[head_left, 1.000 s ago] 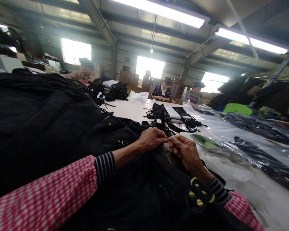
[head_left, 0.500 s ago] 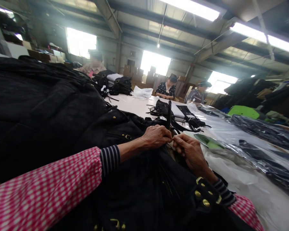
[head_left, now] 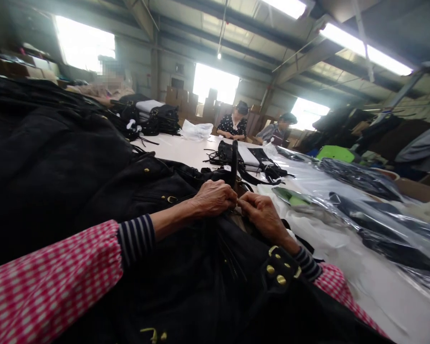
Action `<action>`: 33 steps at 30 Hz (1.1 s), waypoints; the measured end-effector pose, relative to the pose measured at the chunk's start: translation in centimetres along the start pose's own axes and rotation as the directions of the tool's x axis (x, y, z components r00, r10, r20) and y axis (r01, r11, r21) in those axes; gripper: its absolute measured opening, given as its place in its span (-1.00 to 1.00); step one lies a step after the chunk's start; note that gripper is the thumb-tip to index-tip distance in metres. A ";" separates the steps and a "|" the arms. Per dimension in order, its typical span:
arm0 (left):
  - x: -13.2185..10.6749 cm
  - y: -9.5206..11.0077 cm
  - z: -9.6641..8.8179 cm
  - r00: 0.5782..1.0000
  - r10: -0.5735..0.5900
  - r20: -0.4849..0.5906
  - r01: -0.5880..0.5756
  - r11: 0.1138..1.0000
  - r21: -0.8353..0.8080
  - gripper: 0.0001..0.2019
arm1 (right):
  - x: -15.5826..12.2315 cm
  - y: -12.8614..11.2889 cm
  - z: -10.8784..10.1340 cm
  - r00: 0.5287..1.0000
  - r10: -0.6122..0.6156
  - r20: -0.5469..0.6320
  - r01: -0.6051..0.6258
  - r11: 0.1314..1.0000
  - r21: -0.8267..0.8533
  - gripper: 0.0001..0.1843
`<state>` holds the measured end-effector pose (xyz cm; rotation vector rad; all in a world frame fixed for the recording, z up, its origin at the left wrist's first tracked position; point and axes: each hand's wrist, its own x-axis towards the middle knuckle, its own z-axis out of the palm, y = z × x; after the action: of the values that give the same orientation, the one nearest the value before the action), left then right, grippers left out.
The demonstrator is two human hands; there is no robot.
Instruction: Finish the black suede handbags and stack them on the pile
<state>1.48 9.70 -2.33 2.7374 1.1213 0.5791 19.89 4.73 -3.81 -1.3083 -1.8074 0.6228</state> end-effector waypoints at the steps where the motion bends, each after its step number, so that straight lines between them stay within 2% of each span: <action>1: 0.0 0.0 -0.1 1.000 -0.010 0.009 0.010 1.000 -0.008 -0.75 | 0.0 0.0 0.0 1.000 -0.018 -0.008 0.018 1.000 -0.013 -0.60; 7: -0.1 0.4 -0.3 0.995 -0.098 0.030 0.102 0.982 -0.160 -0.80 | 0.2 0.2 0.4 1.000 -0.015 -0.025 0.017 0.997 0.072 -0.63; 11: -0.3 0.5 -0.2 0.991 -0.136 0.007 0.136 0.982 -0.128 -0.81 | 0.5 0.7 0.9 1.000 0.000 -0.018 0.003 0.986 0.167 -0.64; 14: -0.7 0.6 -0.7 0.999 -0.041 -0.031 0.040 0.999 -0.017 -0.78 | 0.7 0.6 -0.2 0.999 -0.024 -0.027 0.027 0.989 0.144 -0.74; 17: -1.9 1.7 -1.9 0.978 0.200 -0.063 -0.189 0.971 0.143 -0.66 | -0.4 0.1 -4.1 0.993 -0.053 -0.103 0.055 0.998 0.013 -0.80; 19: -2.9 3.1 -2.7 0.930 0.365 0.029 -0.363 0.908 0.209 -0.57 | -2.0 0.1 -7.5 0.991 -0.052 -0.122 0.037 0.992 -0.120 -0.76; 20: -3.4 3.9 -3.1 0.899 0.424 0.111 -0.438 0.875 0.206 -0.54 | -2.8 0.3 -9.1 0.996 -0.040 -0.078 0.026 0.983 -0.179 -0.73; 22: -4.1 5.5 -3.7 0.844 0.465 0.266 -0.516 0.839 0.172 -0.50 | -4.6 1.3 -11.2 0.996 0.001 0.089 0.021 0.969 -0.247 -0.64; 23: -4.3 6.2 -3.9 0.833 0.452 0.319 -0.518 0.840 0.162 -0.47 | -5.3 2.0 -11.7 0.983 0.013 0.186 0.037 0.964 -0.265 -0.59; 25: -4.0 7.0 -4.3 0.835 0.393 0.385 -0.479 0.863 0.158 -0.41 | -6.3 3.6 -11.4 0.948 -0.003 0.320 0.099 0.953 -0.285 -0.47; 26: -3.6 7.2 -4.5 0.835 0.356 0.419 -0.454 0.877 0.158 -0.40 | -6.6 4.4 -10.9 0.939 -0.022 0.342 0.131 0.946 -0.298 -0.44; 28: -2.8 7.5 -5.2 0.818 0.276 0.504 -0.397 0.905 0.150 -0.43 | -6.7 5.4 -9.6 0.949 -0.057 0.311 0.169 0.923 -0.345 -0.50; 30: -2.1 7.7 -6.3 0.792 0.200 0.577 -0.349 0.924 0.158 -0.46 | -6.6 5.6 -9.0 0.967 -0.064 0.246 0.165 0.894 -0.416 -0.66; 33: -1.8 8.3 -8.1 0.779 0.156 0.607 -0.343 0.917 0.205 -0.50 | -6.5 4.3 -9.9 0.982 -0.055 0.179 0.145 0.831 -0.537 -0.79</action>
<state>2.50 2.34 6.70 3.0066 0.7316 -0.4558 31.41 -0.53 -3.67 -1.5480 -2.2756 0.1401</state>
